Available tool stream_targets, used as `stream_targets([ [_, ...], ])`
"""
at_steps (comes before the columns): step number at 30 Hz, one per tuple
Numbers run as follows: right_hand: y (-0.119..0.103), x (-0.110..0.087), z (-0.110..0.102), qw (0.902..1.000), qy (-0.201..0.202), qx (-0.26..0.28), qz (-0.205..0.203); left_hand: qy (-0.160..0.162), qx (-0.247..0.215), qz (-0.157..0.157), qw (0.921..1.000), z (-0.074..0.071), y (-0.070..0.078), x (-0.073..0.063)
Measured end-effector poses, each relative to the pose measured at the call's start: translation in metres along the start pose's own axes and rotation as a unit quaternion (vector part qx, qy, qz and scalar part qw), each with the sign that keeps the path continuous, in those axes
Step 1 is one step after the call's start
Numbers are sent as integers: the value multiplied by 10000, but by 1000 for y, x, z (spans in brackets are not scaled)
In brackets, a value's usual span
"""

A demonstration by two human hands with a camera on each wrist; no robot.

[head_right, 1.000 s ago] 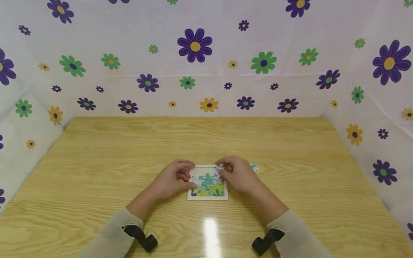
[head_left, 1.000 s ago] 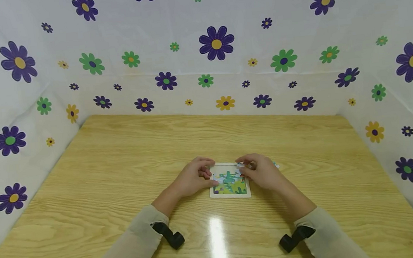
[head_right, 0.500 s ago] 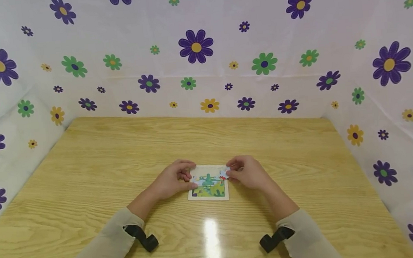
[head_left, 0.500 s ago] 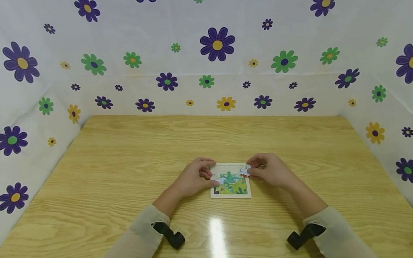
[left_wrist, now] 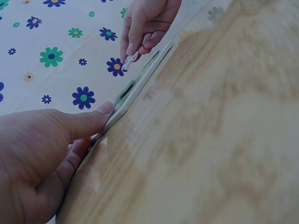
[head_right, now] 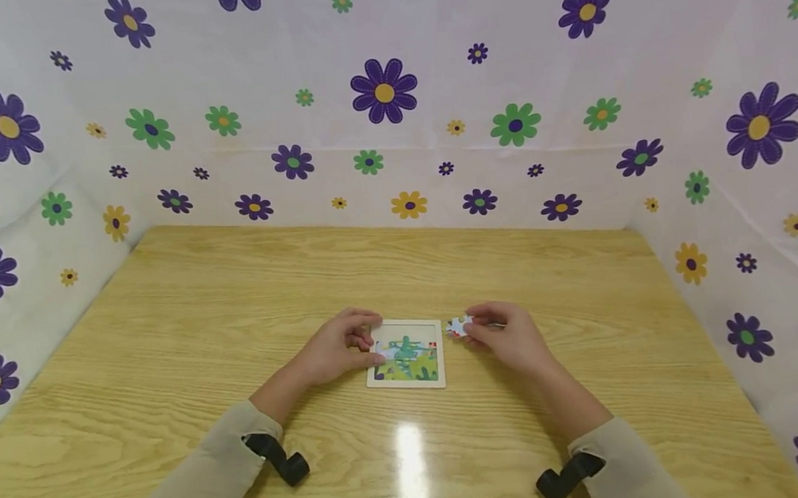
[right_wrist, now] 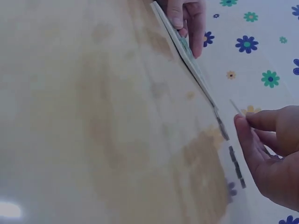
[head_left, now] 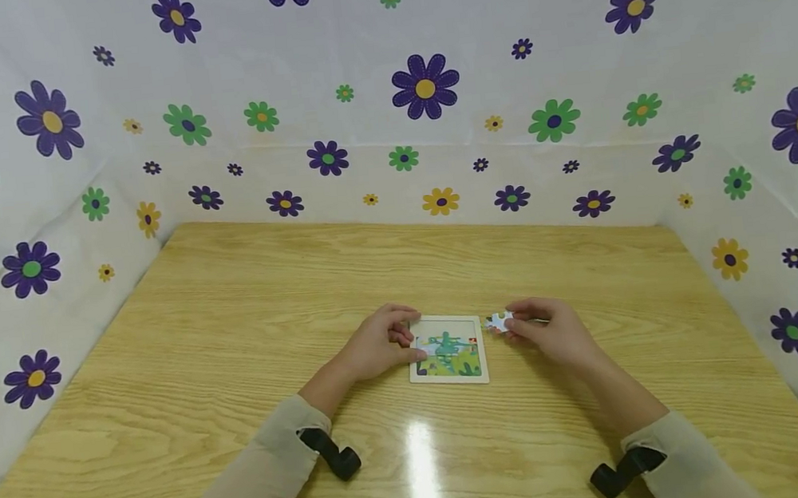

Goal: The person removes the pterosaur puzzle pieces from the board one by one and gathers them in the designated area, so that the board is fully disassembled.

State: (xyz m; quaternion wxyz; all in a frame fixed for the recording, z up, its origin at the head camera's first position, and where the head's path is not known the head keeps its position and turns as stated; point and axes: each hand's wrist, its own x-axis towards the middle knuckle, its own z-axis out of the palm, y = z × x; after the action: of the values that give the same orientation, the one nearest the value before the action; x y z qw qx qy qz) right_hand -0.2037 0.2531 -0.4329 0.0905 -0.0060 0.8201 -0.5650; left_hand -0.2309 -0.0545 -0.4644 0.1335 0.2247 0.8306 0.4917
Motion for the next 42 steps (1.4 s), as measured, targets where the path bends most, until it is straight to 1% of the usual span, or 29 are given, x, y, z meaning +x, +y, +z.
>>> stream_targets([
  [4,4,-6,-3,9978,441,480,117,2,18,4,10000,-1,1,0],
  [8,7,-10,-5,9934,902,700,104,15,1,-19,10000,-1,1,0],
  [11,9,-11,-7,9882,1216,929,45,14,-14,-14,10000,0,1,0],
  [13,11,-10,-9,9829,1380,1221,33,4,-27,1,10000,0,1,0],
  [18,14,-9,-12,9665,1859,1761,192,-6,-12,27,10000,1,0,-1],
  [21,16,-9,-15,9572,2095,1979,280,-8,3,23,10000,1,0,-1],
  [23,17,-9,-16,9547,2236,1936,318,-19,4,24,10000,1,0,-1],
  [25,19,-8,-17,9536,2348,1862,279,-9,17,27,10000,1,-1,0],
  [28,21,-7,-18,9560,2541,1446,240,1,7,29,10000,1,-1,0],
  [30,23,-7,-20,9598,2620,979,242,8,0,22,10000,1,-1,0],
  [32,26,-7,-21,9614,2715,332,296,-4,-36,-2,10000,0,0,0],
  [34,28,-8,-23,9592,2796,-282,309,-17,-37,-14,10000,0,-1,0],
  [36,30,-8,-23,9535,2885,-814,322,-17,-55,-15,10000,0,-1,0],
  [39,30,-9,-25,9481,2901,-1264,329,-15,-65,6,10000,0,-2,0],
  [42,28,-11,-27,9494,2739,-1490,384,-23,-90,20,10000,0,-1,0],
])
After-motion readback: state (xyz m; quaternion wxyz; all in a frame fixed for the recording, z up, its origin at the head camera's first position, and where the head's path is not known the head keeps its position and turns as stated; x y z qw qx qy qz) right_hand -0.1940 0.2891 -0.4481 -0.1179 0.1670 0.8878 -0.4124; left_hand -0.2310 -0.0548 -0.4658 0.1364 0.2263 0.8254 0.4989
